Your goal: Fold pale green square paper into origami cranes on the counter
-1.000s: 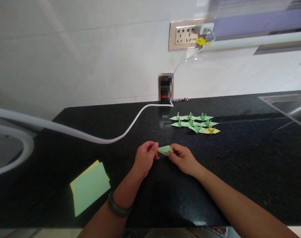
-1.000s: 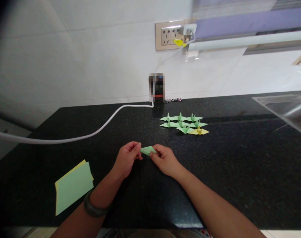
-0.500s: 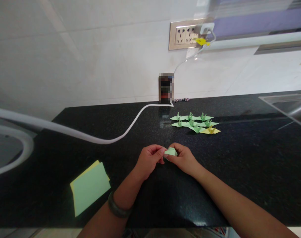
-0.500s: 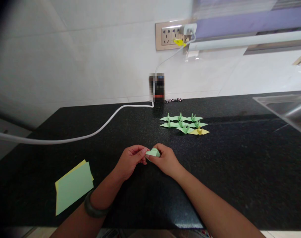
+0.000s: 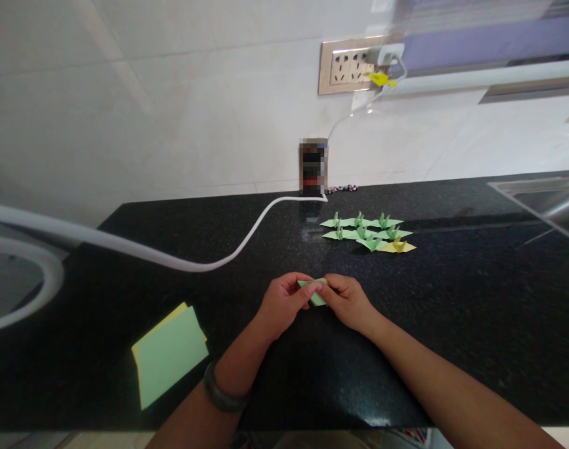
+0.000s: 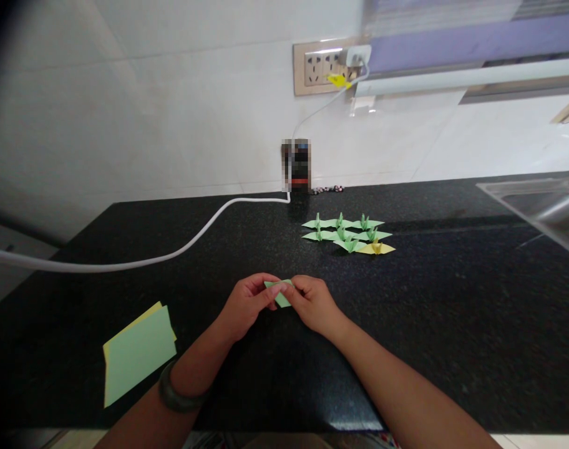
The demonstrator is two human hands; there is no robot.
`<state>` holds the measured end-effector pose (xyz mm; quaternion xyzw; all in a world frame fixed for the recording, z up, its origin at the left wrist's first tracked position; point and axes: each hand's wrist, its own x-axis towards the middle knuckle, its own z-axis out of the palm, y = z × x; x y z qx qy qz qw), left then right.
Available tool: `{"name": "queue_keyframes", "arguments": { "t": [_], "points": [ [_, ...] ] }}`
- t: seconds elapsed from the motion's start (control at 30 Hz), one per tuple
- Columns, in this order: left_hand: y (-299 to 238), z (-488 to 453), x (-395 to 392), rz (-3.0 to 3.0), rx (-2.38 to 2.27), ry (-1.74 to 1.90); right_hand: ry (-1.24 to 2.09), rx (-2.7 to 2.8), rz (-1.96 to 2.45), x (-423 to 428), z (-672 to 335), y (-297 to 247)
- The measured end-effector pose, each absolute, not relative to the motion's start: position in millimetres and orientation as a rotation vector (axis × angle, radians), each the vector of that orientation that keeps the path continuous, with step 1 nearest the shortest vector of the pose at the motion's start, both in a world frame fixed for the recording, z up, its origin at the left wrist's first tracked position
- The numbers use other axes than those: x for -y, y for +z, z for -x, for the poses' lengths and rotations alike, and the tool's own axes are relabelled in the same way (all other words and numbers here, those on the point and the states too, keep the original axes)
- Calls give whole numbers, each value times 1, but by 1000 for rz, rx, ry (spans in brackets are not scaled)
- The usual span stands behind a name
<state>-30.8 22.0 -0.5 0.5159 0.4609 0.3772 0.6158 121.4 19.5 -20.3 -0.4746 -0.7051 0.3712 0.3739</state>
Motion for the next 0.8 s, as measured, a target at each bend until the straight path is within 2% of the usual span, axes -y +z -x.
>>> {"name": "queue_keyframes", "arguments": {
  "t": [0.27,0.53,0.8],
  "points": [
    [-8,31,-22,-1143,-1009,874,1101,1709,1208,-19,-120,-19],
    [-5,31,-22,-1136,-1013,875,1096,1713,1222,-20,-120,-22],
    [-5,30,-22,-1149,-1048,872,789,1779,1264,-18,-120,-19]
  ]
}}
